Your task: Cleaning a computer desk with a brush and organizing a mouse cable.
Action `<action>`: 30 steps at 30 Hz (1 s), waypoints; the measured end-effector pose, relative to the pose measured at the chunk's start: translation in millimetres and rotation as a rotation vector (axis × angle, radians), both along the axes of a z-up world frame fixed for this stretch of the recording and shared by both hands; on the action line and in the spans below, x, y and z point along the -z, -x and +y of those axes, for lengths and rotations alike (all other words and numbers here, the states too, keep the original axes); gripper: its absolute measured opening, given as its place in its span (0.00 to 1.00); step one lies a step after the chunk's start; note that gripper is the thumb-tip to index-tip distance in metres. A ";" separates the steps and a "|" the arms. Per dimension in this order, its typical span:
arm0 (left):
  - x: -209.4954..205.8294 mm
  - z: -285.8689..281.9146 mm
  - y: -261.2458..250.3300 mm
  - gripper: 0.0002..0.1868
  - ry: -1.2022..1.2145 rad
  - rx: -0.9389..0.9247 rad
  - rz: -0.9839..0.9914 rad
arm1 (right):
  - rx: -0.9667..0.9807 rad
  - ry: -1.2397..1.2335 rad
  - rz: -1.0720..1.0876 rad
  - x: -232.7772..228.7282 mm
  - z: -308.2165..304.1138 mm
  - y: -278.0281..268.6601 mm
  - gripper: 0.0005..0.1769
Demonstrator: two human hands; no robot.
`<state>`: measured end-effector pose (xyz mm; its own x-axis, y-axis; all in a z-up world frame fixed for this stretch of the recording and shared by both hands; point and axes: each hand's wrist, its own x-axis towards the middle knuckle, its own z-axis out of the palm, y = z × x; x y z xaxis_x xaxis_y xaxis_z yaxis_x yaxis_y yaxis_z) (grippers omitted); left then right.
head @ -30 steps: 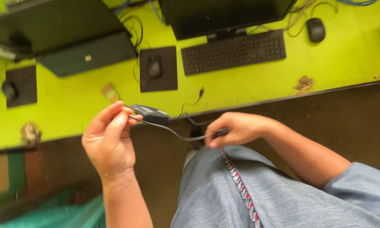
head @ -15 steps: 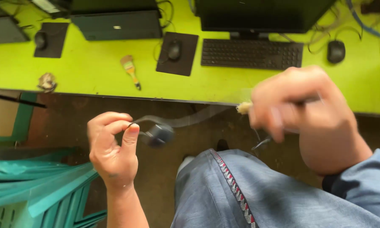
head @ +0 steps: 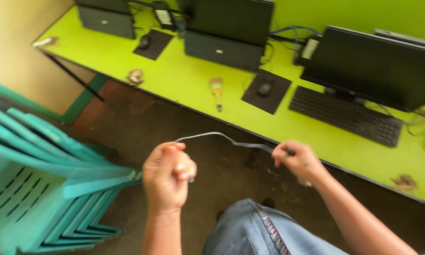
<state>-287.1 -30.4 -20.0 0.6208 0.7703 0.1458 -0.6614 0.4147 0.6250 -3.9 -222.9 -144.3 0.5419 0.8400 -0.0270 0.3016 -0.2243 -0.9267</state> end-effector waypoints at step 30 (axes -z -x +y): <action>57.8 46.1 45.2 0.11 0.324 0.231 0.053 | -0.201 0.109 0.084 18.0 66.0 7.6 0.07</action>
<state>-332.3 15.8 -77.7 0.7830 0.6107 -0.1182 -0.4985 0.7297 0.4681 -11.5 -156.9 -162.4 0.3558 0.9206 -0.1610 0.2734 -0.2673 -0.9240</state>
